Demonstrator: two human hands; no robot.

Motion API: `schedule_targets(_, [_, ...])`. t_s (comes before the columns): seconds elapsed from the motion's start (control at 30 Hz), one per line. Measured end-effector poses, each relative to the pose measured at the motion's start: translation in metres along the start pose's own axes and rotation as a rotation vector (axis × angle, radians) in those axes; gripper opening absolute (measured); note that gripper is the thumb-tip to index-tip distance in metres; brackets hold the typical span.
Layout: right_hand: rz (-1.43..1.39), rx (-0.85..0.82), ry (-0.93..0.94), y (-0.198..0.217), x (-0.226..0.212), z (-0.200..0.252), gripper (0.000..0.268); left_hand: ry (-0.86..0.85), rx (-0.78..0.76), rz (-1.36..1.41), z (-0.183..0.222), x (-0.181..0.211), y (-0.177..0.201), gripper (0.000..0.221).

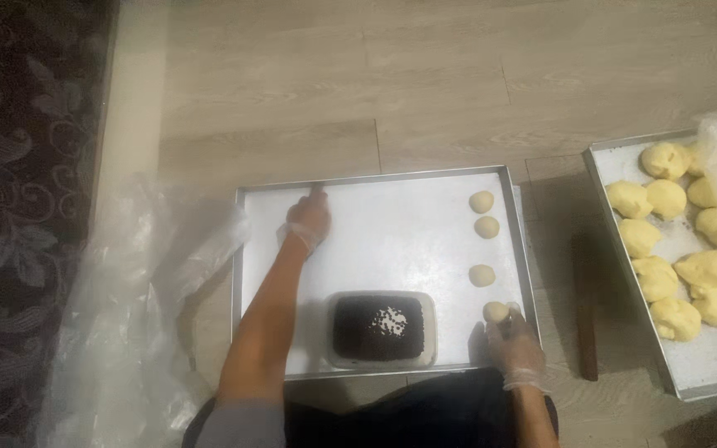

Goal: The person prepares bread dough by filling it with a dark substance and rolling it into balls. The person takes balls of dough from a tray, adds a dark filling from a container, rolls the dough into a ball by hand, and places the finished dough balls onto a baking sheet.

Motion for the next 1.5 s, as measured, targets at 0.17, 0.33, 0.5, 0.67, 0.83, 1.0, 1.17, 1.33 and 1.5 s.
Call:
schedule_targets(0.17, [-0.075, -0.088, -0.057, 0.014, -0.013, 0.013, 0.072, -0.028, 0.409, -0.012, -0.026, -0.070, -0.113, 0.053])
schedule_targets(0.33, [-0.006, -0.035, 0.011, 0.005, -0.003, 0.003, 0.076, 0.472, 0.295, 0.745, 0.037, -0.077, -0.002, 0.057])
schedule_targets(0.5, [-0.071, -0.073, -0.027, 0.026, -0.027, 0.025, 0.061, 0.561, 0.475, 0.672, 0.049, -0.112, -0.004, 0.034])
schedule_targets(0.67, [-0.088, -0.067, -0.048, 0.032, -0.036, 0.036, 0.065, 0.423, 0.559, 0.122, 0.046, -0.134, -0.012, 0.061])
schedule_targets(0.83, [-0.054, -0.036, -0.029, 0.018, -0.022, 0.019, 0.065, 0.026, 0.355, 0.312, 0.040, -0.068, -0.052, 0.070])
schedule_targets(1.0, [-0.029, -0.048, -0.024, 0.008, -0.010, 0.008, 0.076, -0.031, -0.049, 0.294, 0.045, -0.019, -0.018, 0.042])
schedule_targets(1.17, [0.002, 0.026, 0.052, -0.009, 0.010, -0.011, 0.065, -0.017, -0.105, 0.066, 0.031, -0.012, -0.013, 0.052])
schedule_targets(1.33, [-0.062, -0.054, 0.018, 0.015, -0.015, 0.013, 0.067, -0.029, -0.067, -0.117, 0.022, -0.023, -0.056, 0.052])
schedule_targets(1.5, [-0.060, -0.091, 0.003, 0.012, -0.010, 0.010, 0.064, 0.228, 0.301, -0.011, 0.000, -0.101, -0.056, 0.031])
Point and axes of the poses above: each hand's wrist, its own z-axis away from the middle knuckle, its own y-axis out of the back of the hand, x = y × z, the point moved 2 cm from there along -z, towards the middle knuckle, and after that the axes turned 5 degrees about -z, right-handed, at the moved point
